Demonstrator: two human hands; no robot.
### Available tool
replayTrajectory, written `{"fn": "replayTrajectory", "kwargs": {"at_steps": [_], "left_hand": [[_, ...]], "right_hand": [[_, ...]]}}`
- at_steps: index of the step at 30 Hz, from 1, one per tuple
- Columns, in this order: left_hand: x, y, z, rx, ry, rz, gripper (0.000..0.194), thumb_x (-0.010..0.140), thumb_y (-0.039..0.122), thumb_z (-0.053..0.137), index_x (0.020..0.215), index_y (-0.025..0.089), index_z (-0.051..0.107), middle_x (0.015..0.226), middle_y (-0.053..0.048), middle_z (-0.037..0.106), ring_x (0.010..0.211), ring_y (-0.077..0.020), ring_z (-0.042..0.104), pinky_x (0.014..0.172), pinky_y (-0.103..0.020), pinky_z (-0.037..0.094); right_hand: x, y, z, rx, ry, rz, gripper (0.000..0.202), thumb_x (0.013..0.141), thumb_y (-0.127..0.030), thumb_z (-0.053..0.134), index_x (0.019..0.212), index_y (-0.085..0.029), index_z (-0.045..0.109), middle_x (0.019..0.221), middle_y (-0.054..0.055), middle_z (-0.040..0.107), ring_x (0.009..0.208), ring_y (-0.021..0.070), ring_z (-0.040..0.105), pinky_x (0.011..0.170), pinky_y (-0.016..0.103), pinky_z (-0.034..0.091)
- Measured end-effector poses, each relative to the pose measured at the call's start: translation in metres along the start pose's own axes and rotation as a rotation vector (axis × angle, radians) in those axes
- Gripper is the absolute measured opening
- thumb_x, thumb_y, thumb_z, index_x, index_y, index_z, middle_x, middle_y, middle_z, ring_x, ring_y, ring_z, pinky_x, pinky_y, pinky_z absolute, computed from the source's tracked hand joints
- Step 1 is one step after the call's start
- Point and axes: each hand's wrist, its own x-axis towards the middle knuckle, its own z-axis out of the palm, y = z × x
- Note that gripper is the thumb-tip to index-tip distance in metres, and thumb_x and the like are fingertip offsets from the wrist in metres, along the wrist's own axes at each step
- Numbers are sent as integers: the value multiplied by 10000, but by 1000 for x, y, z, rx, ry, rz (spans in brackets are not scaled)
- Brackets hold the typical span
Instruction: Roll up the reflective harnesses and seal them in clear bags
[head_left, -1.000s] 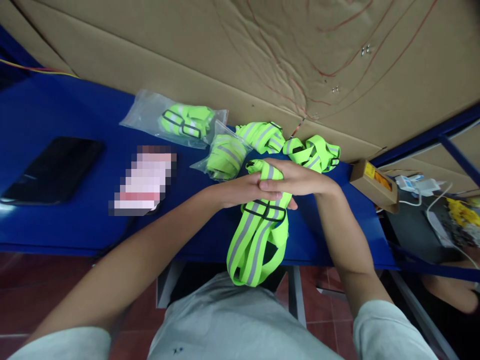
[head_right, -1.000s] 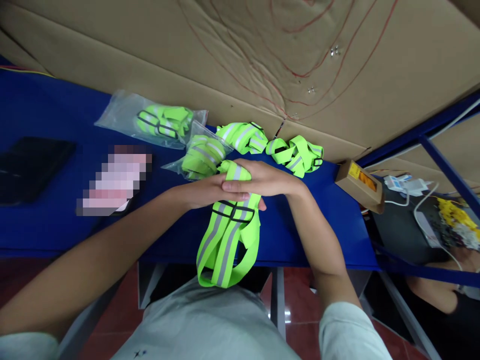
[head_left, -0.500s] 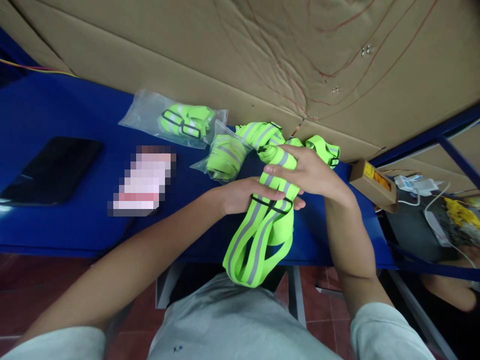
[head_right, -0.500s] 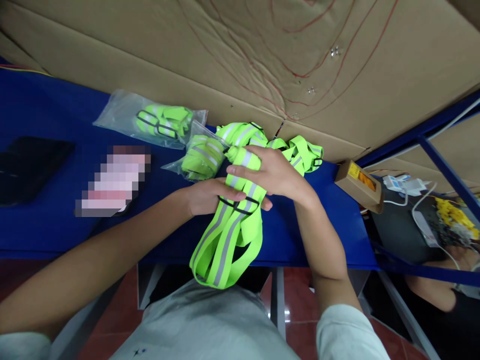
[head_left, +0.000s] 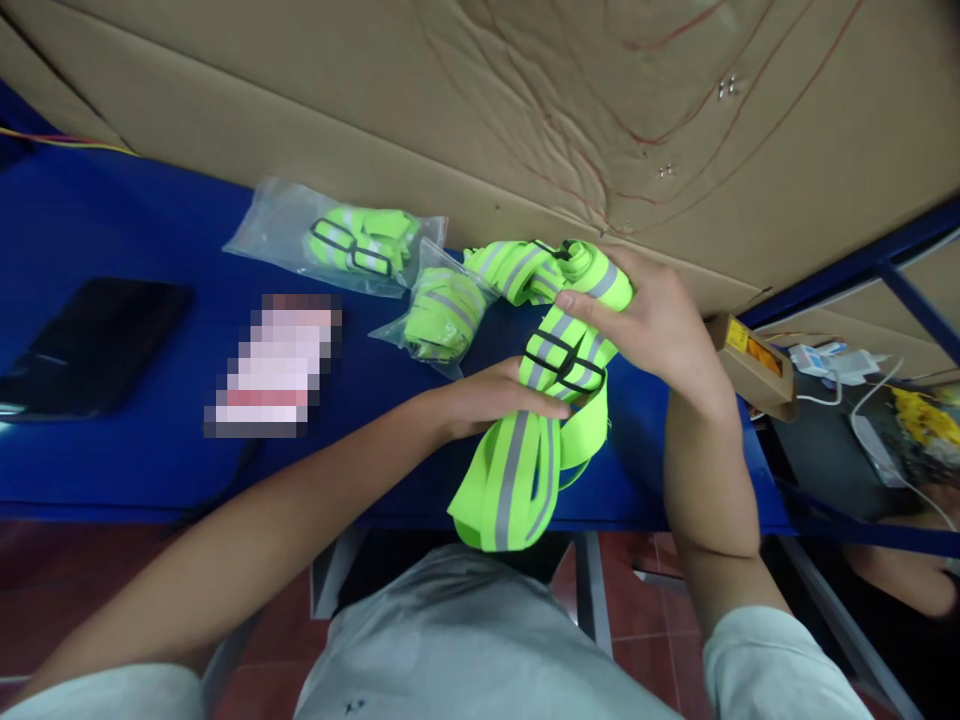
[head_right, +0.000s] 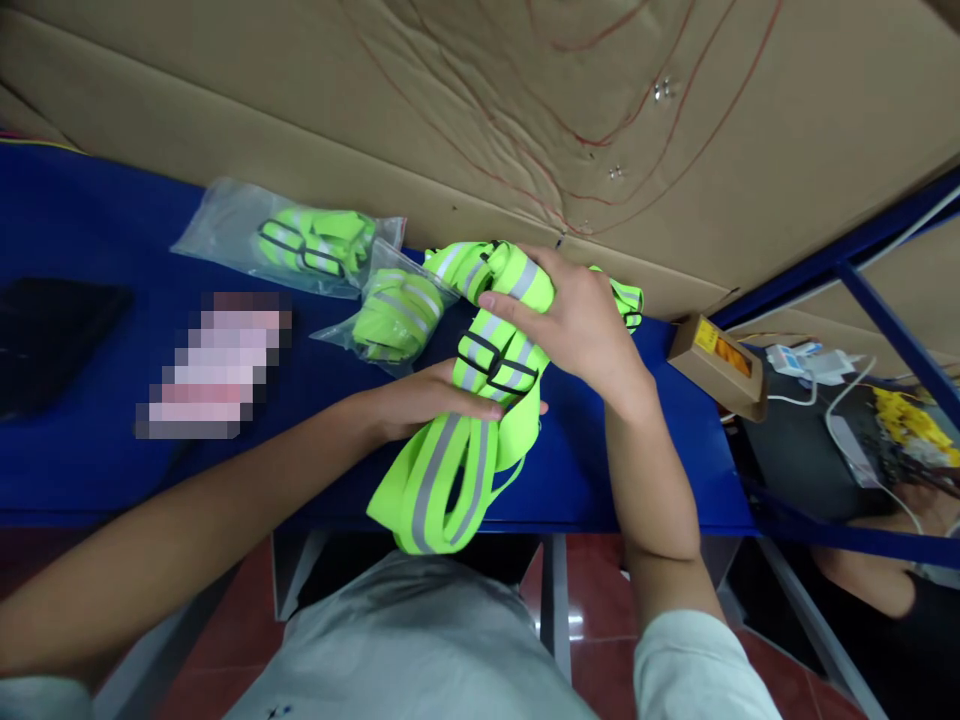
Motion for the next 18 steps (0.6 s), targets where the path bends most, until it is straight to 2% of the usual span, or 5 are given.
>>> {"fn": "replayTrajectory", "kwargs": {"at_steps": [6, 9, 13, 16, 18], "left_hand": [[5, -3, -18, 277, -10, 103, 410, 783, 301, 858, 1155, 150, 772, 1224, -112, 782, 1166, -280, 713, 1070, -436, 528], [2, 1, -25, 379, -84, 49, 443, 788, 337, 864, 1187, 174, 760, 1241, -85, 777, 1181, -267, 699, 1071, -427, 525], [-8, 9, -24, 365, -142, -29, 460, 758, 366, 901, 1161, 196, 759, 1187, -71, 787, 1105, -263, 724, 995, -410, 555], [-10, 13, -18, 250, -117, 37, 514, 683, 402, 955, 1123, 210, 771, 1132, -58, 798, 1077, -276, 733, 996, -418, 556], [-6, 10, -12, 176, -35, 130, 562, 650, 412, 976, 1129, 201, 772, 1166, -71, 793, 1137, -298, 719, 1043, -431, 539]], "right_hand": [[-2, -1, -10, 31, -48, -14, 568, 902, -636, 723, 1302, -233, 730, 1175, 74, 799, 1092, 332, 741, 1001, 495, 567], [-5, -2, -18, 15, -14, -14, 590, 895, -624, 739, 1357, -258, 703, 1268, 79, 777, 1188, 354, 714, 1044, 520, 557], [-11, -10, -26, -51, 11, -15, 607, 929, -634, 690, 1434, -298, 649, 1385, 76, 726, 1329, 385, 648, 1094, 566, 540], [-14, -19, -16, -117, 35, -25, 589, 950, -628, 662, 1454, -325, 627, 1455, 68, 683, 1394, 380, 608, 1179, 568, 495], [-14, -25, -1, -165, 66, 7, 643, 961, -615, 649, 1507, -283, 573, 1493, 119, 645, 1417, 407, 580, 1177, 587, 490]]}}
